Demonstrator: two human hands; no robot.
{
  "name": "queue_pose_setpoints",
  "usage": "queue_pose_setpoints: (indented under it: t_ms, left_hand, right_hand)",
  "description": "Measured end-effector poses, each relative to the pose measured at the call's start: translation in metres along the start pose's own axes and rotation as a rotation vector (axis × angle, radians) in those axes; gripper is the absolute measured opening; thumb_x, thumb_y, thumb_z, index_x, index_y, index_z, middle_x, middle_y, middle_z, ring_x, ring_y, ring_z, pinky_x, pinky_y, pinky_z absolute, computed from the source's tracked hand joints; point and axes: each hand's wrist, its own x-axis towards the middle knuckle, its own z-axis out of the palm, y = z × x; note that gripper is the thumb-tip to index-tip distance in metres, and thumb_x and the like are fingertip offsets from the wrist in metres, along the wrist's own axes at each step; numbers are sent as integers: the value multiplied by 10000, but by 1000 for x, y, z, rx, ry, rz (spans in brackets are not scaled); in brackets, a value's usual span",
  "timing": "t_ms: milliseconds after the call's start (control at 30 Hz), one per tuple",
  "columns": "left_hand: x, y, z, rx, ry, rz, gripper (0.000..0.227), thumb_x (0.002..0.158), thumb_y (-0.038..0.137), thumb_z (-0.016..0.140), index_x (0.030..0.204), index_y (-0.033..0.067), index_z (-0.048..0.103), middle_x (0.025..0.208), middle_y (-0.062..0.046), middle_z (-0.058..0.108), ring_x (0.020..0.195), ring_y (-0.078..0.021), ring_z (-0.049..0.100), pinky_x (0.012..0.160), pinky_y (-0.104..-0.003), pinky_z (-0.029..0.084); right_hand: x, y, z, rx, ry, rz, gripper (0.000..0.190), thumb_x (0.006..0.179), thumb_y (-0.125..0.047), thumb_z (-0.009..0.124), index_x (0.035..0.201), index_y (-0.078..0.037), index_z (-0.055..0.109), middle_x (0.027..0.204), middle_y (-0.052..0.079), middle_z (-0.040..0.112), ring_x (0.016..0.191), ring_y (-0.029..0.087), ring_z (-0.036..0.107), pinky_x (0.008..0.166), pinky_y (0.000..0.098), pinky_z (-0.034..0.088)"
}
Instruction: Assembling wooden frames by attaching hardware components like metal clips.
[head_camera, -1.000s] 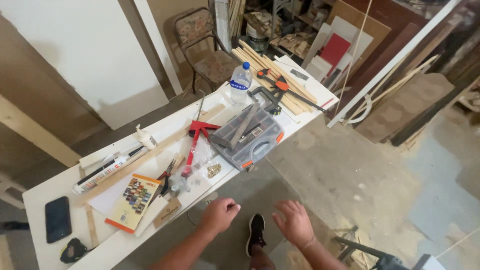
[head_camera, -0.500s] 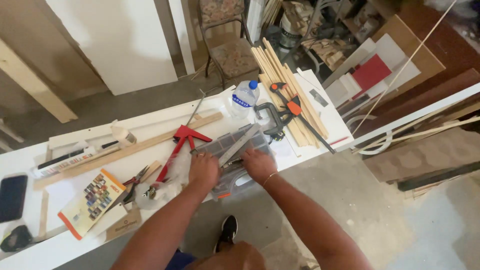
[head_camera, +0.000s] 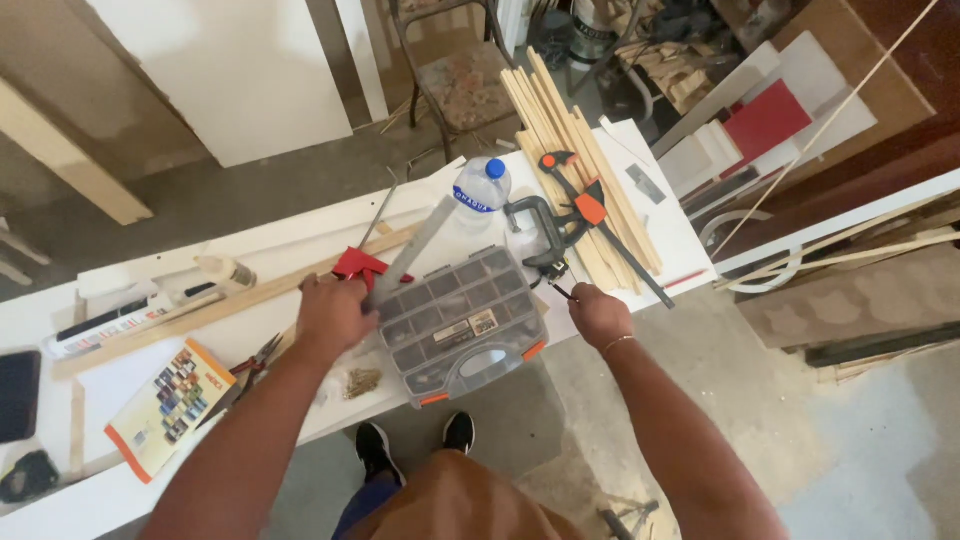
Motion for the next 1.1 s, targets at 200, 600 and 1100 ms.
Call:
queue_pose_setpoints:
  t_ms: [200,600,1100]
  left_hand:
    - [23,-31,39,116,-121,-106,546,855,606,630,1180,179,731,1203,-86,752,1219,-308,656,1187,-561,317]
    - [-16,-44,77,-42,284,-5,383,786,463,725,1069,210,774,1157,-36,695,1130,-302,661,1068,-485,440]
    - [-150,43,178,-329,677,409,225,821,368,681,724,191,580,758,-22,550,689,-261,625,612,-415,517]
  right_hand:
    - [-5,-6,16,-10,43,-5,243,1027,-364,500,1214,-297,640,1087,-22,694,1048,232,734,916,379,588]
    - [-140,-92,44,1600,-60,518,497,1053,-351,566,1396,3,506,1154,228,651,876,279,675,742,344,570]
    - [-151,-125,46,1809,-456,530,355,1062,-352,505,1221,-36,528,1174,144,655,989,308,647,934,482,524]
